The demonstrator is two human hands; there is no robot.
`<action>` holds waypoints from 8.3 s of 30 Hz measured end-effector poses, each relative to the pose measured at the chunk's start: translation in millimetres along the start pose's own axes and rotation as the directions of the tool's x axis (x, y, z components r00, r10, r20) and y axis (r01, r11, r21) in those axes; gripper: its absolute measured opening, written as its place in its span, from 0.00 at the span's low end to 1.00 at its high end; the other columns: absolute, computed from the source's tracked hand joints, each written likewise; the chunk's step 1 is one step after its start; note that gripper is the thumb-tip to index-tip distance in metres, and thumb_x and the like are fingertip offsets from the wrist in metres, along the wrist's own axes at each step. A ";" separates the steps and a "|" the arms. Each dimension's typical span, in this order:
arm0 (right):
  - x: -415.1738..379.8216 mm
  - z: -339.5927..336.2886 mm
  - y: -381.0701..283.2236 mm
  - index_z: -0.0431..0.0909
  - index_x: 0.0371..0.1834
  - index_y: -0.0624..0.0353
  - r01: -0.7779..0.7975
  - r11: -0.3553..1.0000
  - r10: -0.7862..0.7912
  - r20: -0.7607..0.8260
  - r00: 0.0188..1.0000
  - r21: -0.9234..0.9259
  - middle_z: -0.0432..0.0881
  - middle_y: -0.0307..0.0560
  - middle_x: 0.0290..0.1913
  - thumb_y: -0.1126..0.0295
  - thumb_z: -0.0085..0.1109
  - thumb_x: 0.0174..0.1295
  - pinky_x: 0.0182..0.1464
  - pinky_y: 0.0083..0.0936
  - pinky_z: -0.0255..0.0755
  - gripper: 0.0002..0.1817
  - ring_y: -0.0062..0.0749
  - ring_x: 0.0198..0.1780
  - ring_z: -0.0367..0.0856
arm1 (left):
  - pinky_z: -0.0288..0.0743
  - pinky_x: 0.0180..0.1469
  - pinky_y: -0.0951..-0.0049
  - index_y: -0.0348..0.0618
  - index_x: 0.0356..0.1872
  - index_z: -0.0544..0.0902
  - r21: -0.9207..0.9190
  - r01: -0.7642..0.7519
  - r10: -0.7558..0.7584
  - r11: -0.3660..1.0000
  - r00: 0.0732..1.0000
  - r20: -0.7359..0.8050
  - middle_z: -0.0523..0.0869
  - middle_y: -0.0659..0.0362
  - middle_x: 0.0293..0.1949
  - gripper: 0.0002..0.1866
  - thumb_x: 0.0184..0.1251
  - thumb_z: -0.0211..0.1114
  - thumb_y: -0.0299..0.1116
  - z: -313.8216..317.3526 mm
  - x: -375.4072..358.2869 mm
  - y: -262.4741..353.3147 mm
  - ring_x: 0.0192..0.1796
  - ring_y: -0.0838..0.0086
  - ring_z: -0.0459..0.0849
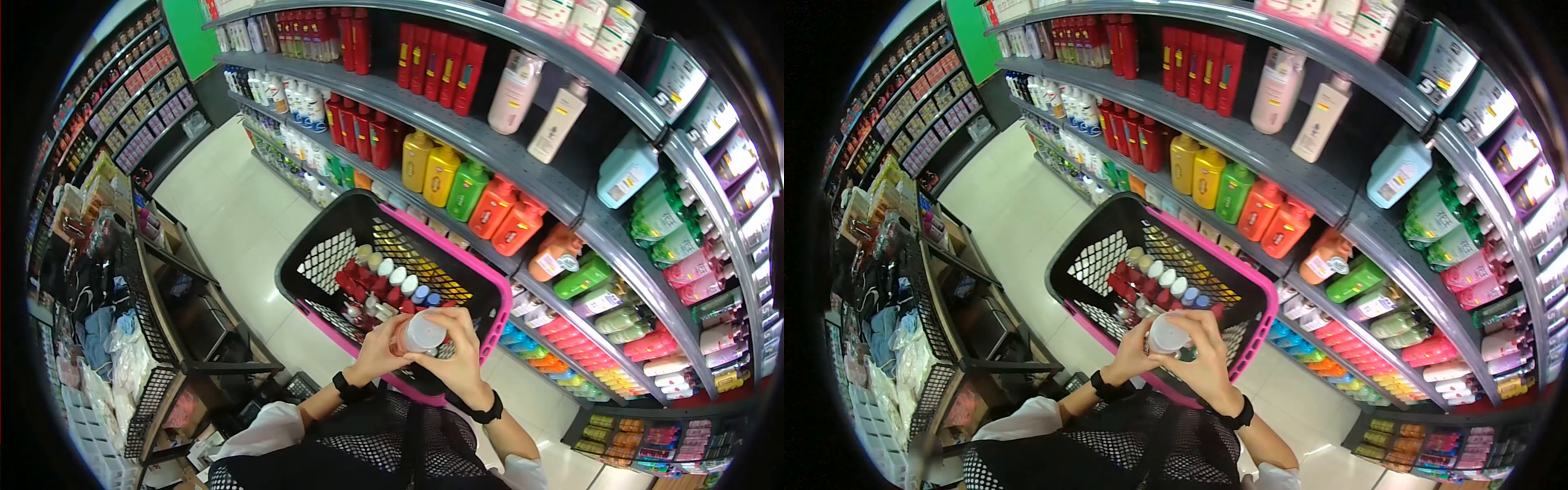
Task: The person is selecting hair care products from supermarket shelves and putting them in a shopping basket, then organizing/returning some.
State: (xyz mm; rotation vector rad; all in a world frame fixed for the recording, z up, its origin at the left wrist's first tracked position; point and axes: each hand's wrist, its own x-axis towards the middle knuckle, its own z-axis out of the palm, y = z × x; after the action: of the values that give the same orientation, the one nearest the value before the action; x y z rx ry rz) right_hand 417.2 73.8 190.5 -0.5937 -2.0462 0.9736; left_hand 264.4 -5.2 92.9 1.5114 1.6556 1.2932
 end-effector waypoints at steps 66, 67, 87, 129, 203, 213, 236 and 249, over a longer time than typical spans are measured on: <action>75.1 233.8 237.2 0.77 0.42 0.63 -0.281 0.936 0.332 0.261 0.906 -0.214 0.79 0.53 0.40 0.77 0.59 0.56 0.42 0.31 0.76 0.10 0.40 0.38 0.83 | 0.75 0.51 0.56 0.44 0.58 0.75 0.269 0.361 -0.206 0.893 0.860 -0.467 0.82 0.44 0.49 0.26 0.54 0.61 0.20 -209.5 43.4 -218.7 0.49 0.46 0.81; 74.3 211.9 229.3 0.78 0.42 0.64 -0.255 0.946 0.290 0.175 0.941 -0.202 0.80 0.52 0.39 0.77 0.59 0.57 0.40 0.30 0.76 0.10 0.38 0.36 0.83 | 0.75 0.51 0.56 0.44 0.58 0.75 0.263 0.355 -0.201 0.897 0.858 -0.473 0.82 0.44 0.49 0.26 0.54 0.61 0.20 -209.3 43.8 -219.1 0.49 0.46 0.81; -60.3 -18.9 145.6 0.77 0.43 0.66 -0.474 0.860 0.494 -0.539 0.682 0.189 0.83 0.44 0.33 0.79 0.54 0.65 0.39 0.21 0.78 0.06 0.25 0.35 0.83 | 0.75 0.51 0.62 0.37 0.55 0.76 0.217 0.311 -0.173 0.925 0.855 -0.488 0.85 0.42 0.42 0.24 0.52 0.62 0.18 -208.2 40.4 -251.1 0.47 0.52 0.85; -142.0 31.4 147.3 0.79 0.31 0.59 -0.523 0.733 0.193 -0.605 0.772 -0.434 0.74 0.50 0.44 0.83 0.58 0.49 0.50 0.37 0.70 0.08 0.46 0.48 0.73 | 0.76 0.49 0.61 0.35 0.53 0.77 0.308 0.345 -0.154 0.887 0.848 -0.507 0.85 0.40 0.39 0.24 0.51 0.64 0.22 -205.2 41.8 -233.1 0.45 0.50 0.85; -142.2 36.7 142.4 0.78 0.31 0.62 -0.492 0.829 0.192 -0.691 0.697 -0.267 0.78 0.49 0.45 0.85 0.56 0.54 0.51 0.31 0.71 0.06 0.43 0.49 0.77 | 0.75 0.53 0.69 0.36 0.50 0.80 -0.011 0.348 -0.300 0.937 0.792 -0.531 0.86 0.51 0.43 0.23 0.47 0.64 0.22 -213.0 42.7 -263.5 0.46 0.64 0.84; -126.1 45.5 104.8 0.77 0.41 0.57 -0.576 0.522 0.282 -0.509 0.813 -0.629 0.74 0.49 0.50 0.79 0.62 0.50 0.60 0.43 0.62 0.14 0.47 0.57 0.72 | 0.75 0.53 0.70 0.34 0.50 0.79 -0.088 0.300 -0.297 0.950 0.779 -0.552 0.86 0.48 0.42 0.22 0.48 0.60 0.20 -210.6 39.0 -248.4 0.46 0.63 0.84; 147.1 361.7 370.6 0.71 0.59 0.54 -0.486 0.241 0.839 -0.071 0.540 -0.840 0.74 0.58 0.59 0.58 0.67 0.49 0.56 0.40 0.74 0.32 0.52 0.57 0.77 | 0.70 0.57 0.51 0.33 0.69 0.52 0.331 0.353 -0.483 0.875 0.596 0.642 0.81 0.35 0.45 0.54 0.60 0.44 0.76 -280.4 56.9 -270.3 0.53 0.43 0.79; 152.0 339.1 303.1 0.76 0.49 0.56 -0.598 0.379 0.592 -0.312 0.744 -0.706 0.80 0.61 0.44 0.60 0.76 0.38 0.44 0.49 0.75 0.32 0.59 0.42 0.82 | 0.74 0.44 0.46 0.26 0.58 0.63 0.388 0.031 -0.305 0.921 0.677 0.670 0.85 0.38 0.34 0.51 0.60 0.42 0.76 -260.6 60.6 -295.6 0.39 0.44 0.86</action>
State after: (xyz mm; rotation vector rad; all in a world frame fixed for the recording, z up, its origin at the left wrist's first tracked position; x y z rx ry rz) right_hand 78.4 210.0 -120.4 -1.9320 -2.2214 0.3357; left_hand -104.0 6.0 -59.2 1.7030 1.4529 0.1967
